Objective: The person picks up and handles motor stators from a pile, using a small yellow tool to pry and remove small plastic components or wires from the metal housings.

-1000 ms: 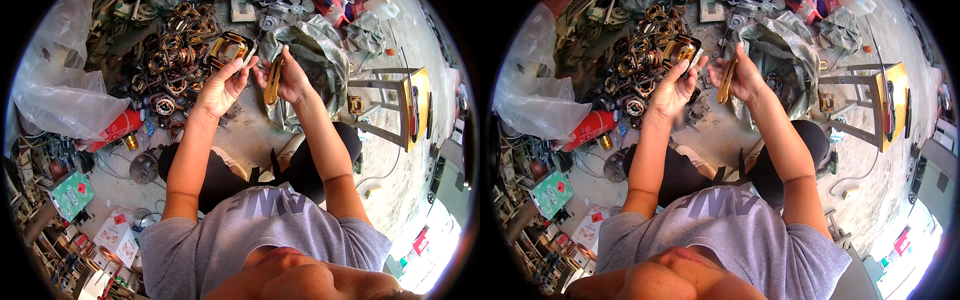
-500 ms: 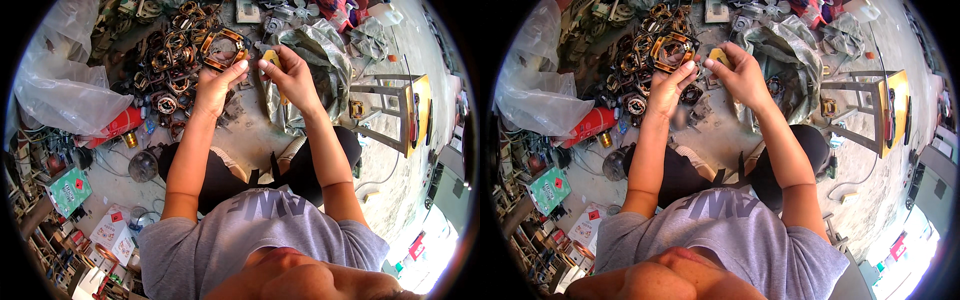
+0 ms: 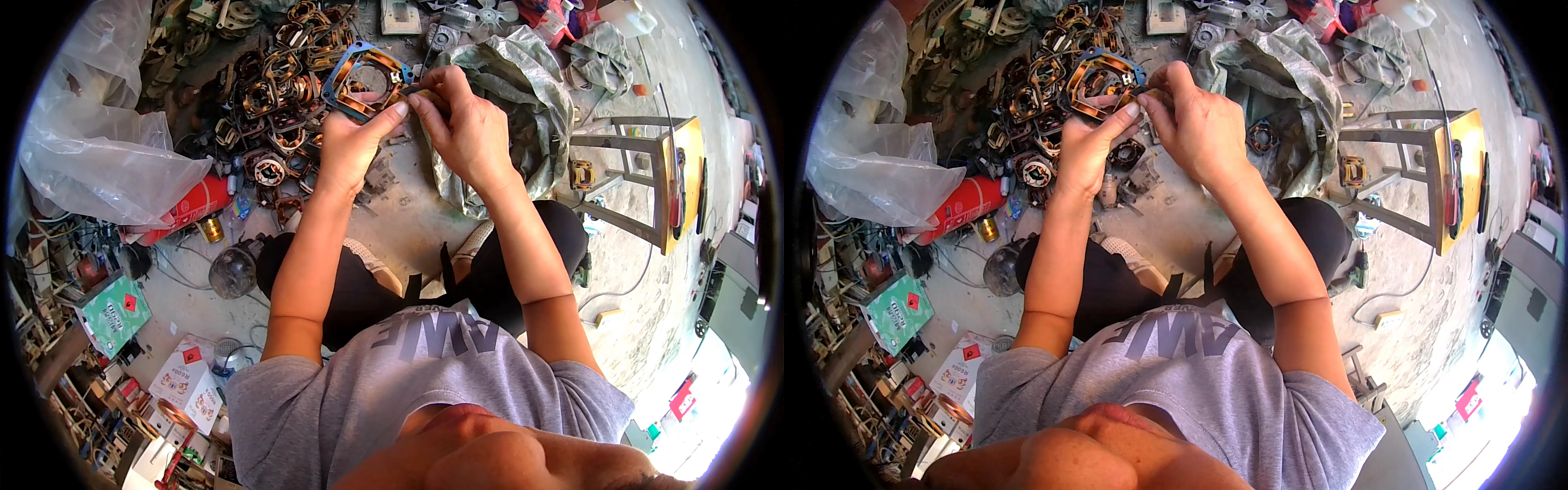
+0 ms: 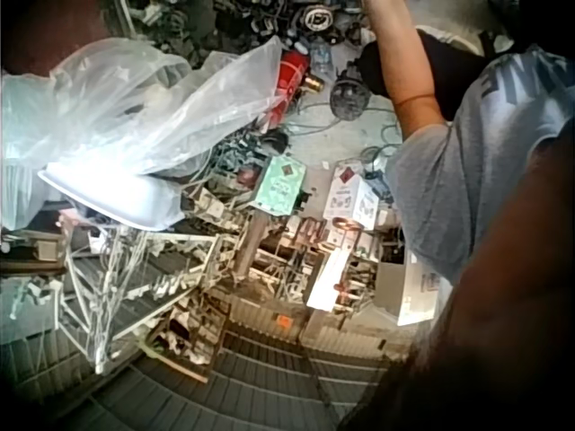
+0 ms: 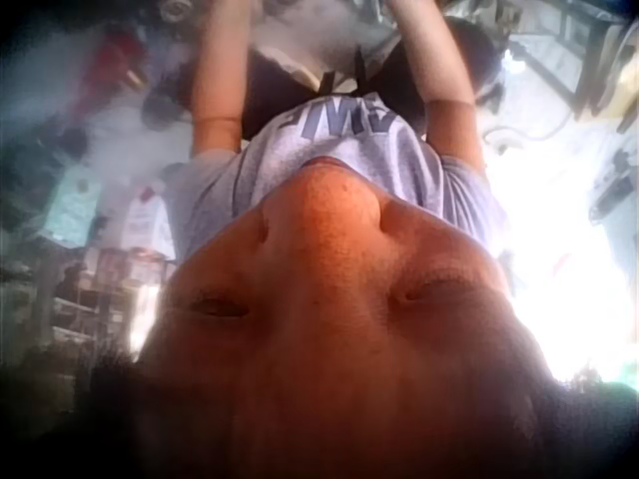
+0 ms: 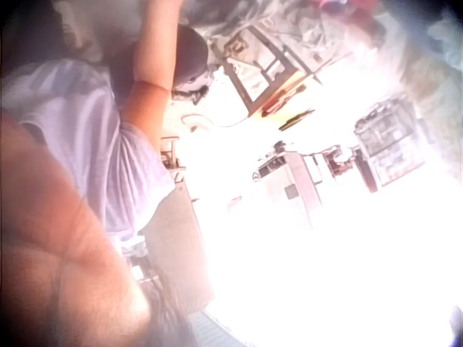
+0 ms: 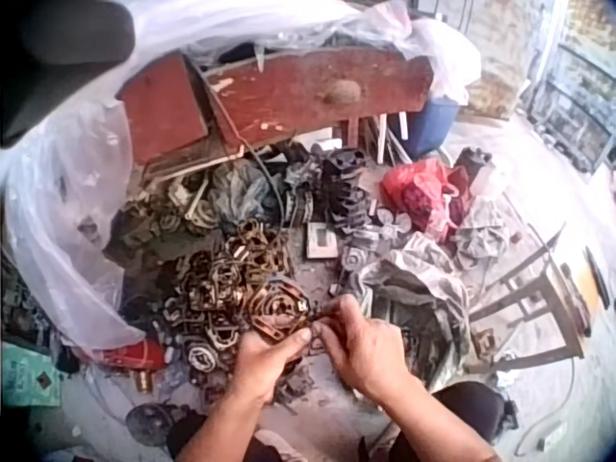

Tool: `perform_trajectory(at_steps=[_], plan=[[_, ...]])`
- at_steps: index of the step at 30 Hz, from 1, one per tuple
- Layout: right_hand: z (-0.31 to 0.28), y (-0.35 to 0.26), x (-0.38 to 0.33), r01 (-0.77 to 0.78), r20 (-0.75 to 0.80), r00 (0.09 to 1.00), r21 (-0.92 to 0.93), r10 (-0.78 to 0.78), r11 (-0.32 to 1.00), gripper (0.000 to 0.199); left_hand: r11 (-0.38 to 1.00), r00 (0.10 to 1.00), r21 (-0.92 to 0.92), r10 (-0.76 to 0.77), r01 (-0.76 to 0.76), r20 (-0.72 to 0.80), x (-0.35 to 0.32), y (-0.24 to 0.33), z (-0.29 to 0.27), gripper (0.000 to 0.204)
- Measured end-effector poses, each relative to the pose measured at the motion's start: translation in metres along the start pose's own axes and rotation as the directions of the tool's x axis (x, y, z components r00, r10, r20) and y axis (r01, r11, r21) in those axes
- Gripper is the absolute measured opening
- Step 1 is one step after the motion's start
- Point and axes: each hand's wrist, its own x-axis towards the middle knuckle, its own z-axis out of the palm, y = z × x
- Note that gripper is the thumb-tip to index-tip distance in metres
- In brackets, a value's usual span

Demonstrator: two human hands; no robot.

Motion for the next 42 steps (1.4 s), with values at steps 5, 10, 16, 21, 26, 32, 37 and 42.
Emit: perform_trajectory(at_steps=[5,10,16,21,26,32,37,42], plan=[[0.0,0.005,0.0,0.059,0.034,0.998,-0.029,-0.058,0.998,0.023,1.0,1.0,0.026,-0.006,0.006,-0.005,0.001,0.001,-0.001,0.023],[-0.001,0.002,0.0,0.048,0.024,0.999,-0.037,-0.047,0.998,0.019,0.999,1.0,0.046,-0.028,0.028,0.006,0.0,0.003,-0.002,0.024],[0.002,0.003,0.001,0.132,-0.014,0.991,-0.017,-0.132,0.991,0.013,0.999,0.999,0.03,-0.027,0.026,0.026,-0.001,0.004,0.0,0.022],[0.0,0.002,0.002,0.141,0.01,0.99,0.002,-0.141,0.99,0.012,0.998,0.999,0.056,-0.031,0.028,0.041,0.0,-0.002,-0.004,0.021],[0.0,0.004,0.001,0.121,0.041,0.992,-0.023,-0.12,0.992,0.013,0.999,0.999,0.033,-0.007,0.006,0.035,-0.001,0.001,0.0,0.022],[0.008,0.005,-0.001,0.066,-0.011,0.998,-0.025,-0.066,0.997,0.013,0.994,0.998,0.109,-0.032,0.025,0.062,0.001,-0.004,-0.004,0.022],[0.003,0.009,0.001,0.066,0.031,0.997,0.055,-0.068,0.996,0.013,0.996,0.998,0.086,-0.03,0.026,0.052,0.0,0.002,-0.004,0.022],[0.0,0.005,0.001,0.122,0.025,0.992,0.051,-0.124,0.991,0.013,0.998,1.0,0.057,0.006,-0.008,0.028,-0.002,0.007,0.0,0.022]])
